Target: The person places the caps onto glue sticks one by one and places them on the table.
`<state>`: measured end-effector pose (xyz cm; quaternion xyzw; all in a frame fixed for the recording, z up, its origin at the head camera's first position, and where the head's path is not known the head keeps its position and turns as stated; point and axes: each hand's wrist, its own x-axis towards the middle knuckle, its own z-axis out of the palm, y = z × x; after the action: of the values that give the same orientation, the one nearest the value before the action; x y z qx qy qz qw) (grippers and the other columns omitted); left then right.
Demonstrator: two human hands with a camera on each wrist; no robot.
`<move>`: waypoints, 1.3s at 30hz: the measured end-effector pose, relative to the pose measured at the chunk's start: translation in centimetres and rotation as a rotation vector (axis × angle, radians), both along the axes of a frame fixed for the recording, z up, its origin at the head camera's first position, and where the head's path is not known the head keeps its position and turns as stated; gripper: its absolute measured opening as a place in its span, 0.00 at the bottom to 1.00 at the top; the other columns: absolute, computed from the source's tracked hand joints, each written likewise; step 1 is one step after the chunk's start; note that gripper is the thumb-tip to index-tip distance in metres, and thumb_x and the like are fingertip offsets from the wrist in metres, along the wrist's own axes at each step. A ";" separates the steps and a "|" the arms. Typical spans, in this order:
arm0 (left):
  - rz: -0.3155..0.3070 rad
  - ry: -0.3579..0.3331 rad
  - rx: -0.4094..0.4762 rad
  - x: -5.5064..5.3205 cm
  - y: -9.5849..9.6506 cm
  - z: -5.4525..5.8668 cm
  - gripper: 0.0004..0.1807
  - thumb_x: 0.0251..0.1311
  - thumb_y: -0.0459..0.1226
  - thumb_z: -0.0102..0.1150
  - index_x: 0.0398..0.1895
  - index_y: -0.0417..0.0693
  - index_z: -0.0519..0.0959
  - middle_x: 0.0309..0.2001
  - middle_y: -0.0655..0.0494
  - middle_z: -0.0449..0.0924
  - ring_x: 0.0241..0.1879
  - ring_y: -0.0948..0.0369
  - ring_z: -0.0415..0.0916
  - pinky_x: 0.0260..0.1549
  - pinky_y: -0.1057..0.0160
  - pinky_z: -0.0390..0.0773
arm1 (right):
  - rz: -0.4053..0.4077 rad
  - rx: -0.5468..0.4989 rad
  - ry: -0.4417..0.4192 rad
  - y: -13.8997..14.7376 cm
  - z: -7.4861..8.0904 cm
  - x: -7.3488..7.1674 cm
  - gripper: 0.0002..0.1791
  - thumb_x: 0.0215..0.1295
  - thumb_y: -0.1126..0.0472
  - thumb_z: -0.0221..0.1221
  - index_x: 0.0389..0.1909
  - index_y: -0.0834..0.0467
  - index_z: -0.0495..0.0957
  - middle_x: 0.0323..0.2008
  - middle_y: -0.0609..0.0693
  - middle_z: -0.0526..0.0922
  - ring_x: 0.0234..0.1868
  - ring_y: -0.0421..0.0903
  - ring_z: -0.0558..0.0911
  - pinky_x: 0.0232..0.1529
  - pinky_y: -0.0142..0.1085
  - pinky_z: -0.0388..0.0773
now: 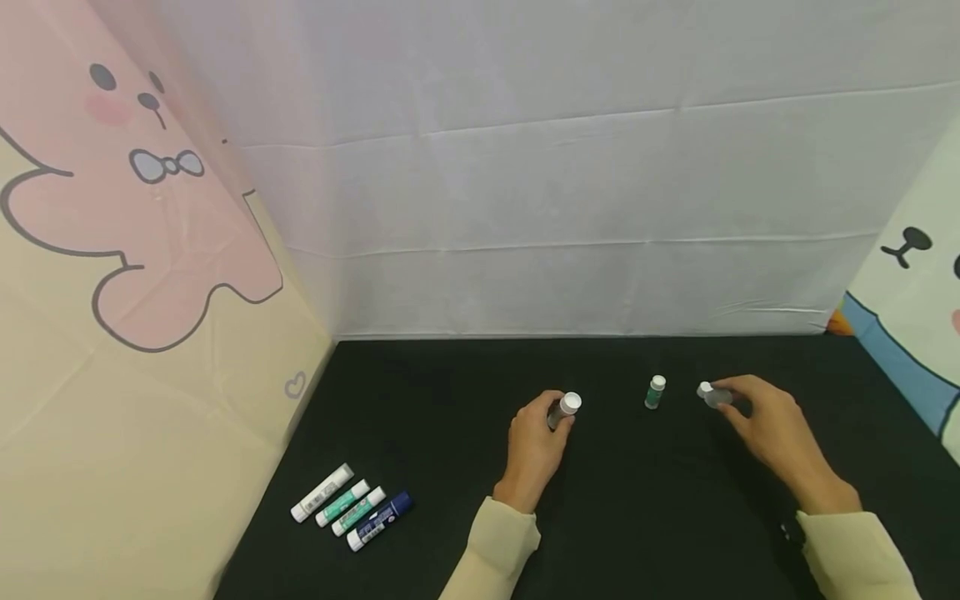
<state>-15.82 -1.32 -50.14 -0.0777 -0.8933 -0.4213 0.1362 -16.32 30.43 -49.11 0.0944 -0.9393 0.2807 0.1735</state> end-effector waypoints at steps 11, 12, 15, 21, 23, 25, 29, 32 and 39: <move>0.015 0.013 -0.018 0.5 -0.2 0.2 0.15 0.60 0.30 0.76 0.50 0.45 0.86 0.48 0.50 0.91 0.48 0.53 0.89 0.46 0.51 0.87 | 0.049 -0.007 0.087 -1.4 0.6 0.6 0.19 0.55 0.77 0.73 0.49 0.68 0.84 0.43 0.67 0.86 0.41 0.66 0.85 0.41 0.64 0.78; 0.017 0.012 -0.019 0.6 -0.2 0.1 0.15 0.60 0.30 0.76 0.50 0.45 0.86 0.48 0.50 0.91 0.48 0.53 0.89 0.46 0.51 0.87 | 0.052 -0.007 0.092 -1.6 0.7 0.7 0.19 0.55 0.77 0.73 0.49 0.68 0.84 0.43 0.66 0.86 0.41 0.65 0.85 0.41 0.64 0.78; 0.021 0.013 -0.025 0.7 -0.3 0.1 0.15 0.60 0.30 0.76 0.50 0.46 0.86 0.48 0.50 0.91 0.48 0.53 0.89 0.46 0.51 0.87 | 0.061 -0.008 0.099 -2.0 0.9 0.8 0.19 0.55 0.77 0.73 0.49 0.67 0.84 0.43 0.65 0.86 0.41 0.65 0.85 0.42 0.64 0.78; 0.015 0.019 -0.018 1.0 -0.3 0.1 0.15 0.60 0.30 0.76 0.50 0.45 0.86 0.48 0.50 0.91 0.48 0.52 0.89 0.46 0.51 0.87 | 0.076 -0.001 0.102 -2.9 1.0 1.1 0.20 0.55 0.76 0.74 0.49 0.66 0.84 0.43 0.64 0.86 0.42 0.65 0.86 0.43 0.64 0.79; 0.014 0.024 -0.018 1.2 -0.3 0.1 0.15 0.59 0.30 0.76 0.50 0.45 0.86 0.48 0.50 0.91 0.48 0.53 0.89 0.46 0.51 0.88 | 0.081 0.000 0.108 -3.1 1.1 1.2 0.20 0.55 0.76 0.74 0.49 0.66 0.85 0.43 0.63 0.87 0.42 0.64 0.86 0.43 0.64 0.80; 0.014 0.026 -0.020 1.3 -0.3 0.1 0.15 0.59 0.30 0.76 0.49 0.45 0.86 0.48 0.50 0.91 0.48 0.53 0.89 0.46 0.51 0.88 | 0.087 0.004 0.120 -3.3 1.1 1.3 0.20 0.54 0.76 0.75 0.49 0.66 0.85 0.42 0.62 0.87 0.42 0.63 0.86 0.43 0.63 0.80; 0.015 0.030 -0.026 1.4 -0.3 0.0 0.15 0.59 0.29 0.77 0.49 0.45 0.86 0.48 0.50 0.91 0.47 0.54 0.89 0.46 0.52 0.88 | 0.098 0.006 0.146 -3.9 1.2 1.6 0.20 0.52 0.77 0.76 0.48 0.65 0.85 0.42 0.61 0.87 0.42 0.62 0.87 0.43 0.62 0.81; 0.017 0.035 -0.034 1.6 -0.3 0.0 0.16 0.58 0.29 0.77 0.49 0.46 0.86 0.48 0.51 0.91 0.47 0.54 0.89 0.45 0.52 0.88 | 0.104 0.010 0.152 -4.3 1.3 1.7 0.21 0.52 0.76 0.76 0.47 0.65 0.85 0.43 0.60 0.87 0.42 0.62 0.87 0.43 0.61 0.82; 0.016 0.046 -0.047 1.8 -0.2 0.1 0.16 0.58 0.30 0.78 0.48 0.46 0.87 0.47 0.52 0.91 0.46 0.55 0.89 0.45 0.53 0.87 | 0.146 0.012 0.196 -5.8 1.5 1.9 0.23 0.49 0.77 0.77 0.47 0.62 0.86 0.42 0.55 0.89 0.40 0.55 0.88 0.41 0.55 0.83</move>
<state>-14.04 -1.57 -50.07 -0.0834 -0.9001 -0.3973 0.1583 -14.42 24.63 -47.63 0.1907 -0.9101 0.2764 0.2429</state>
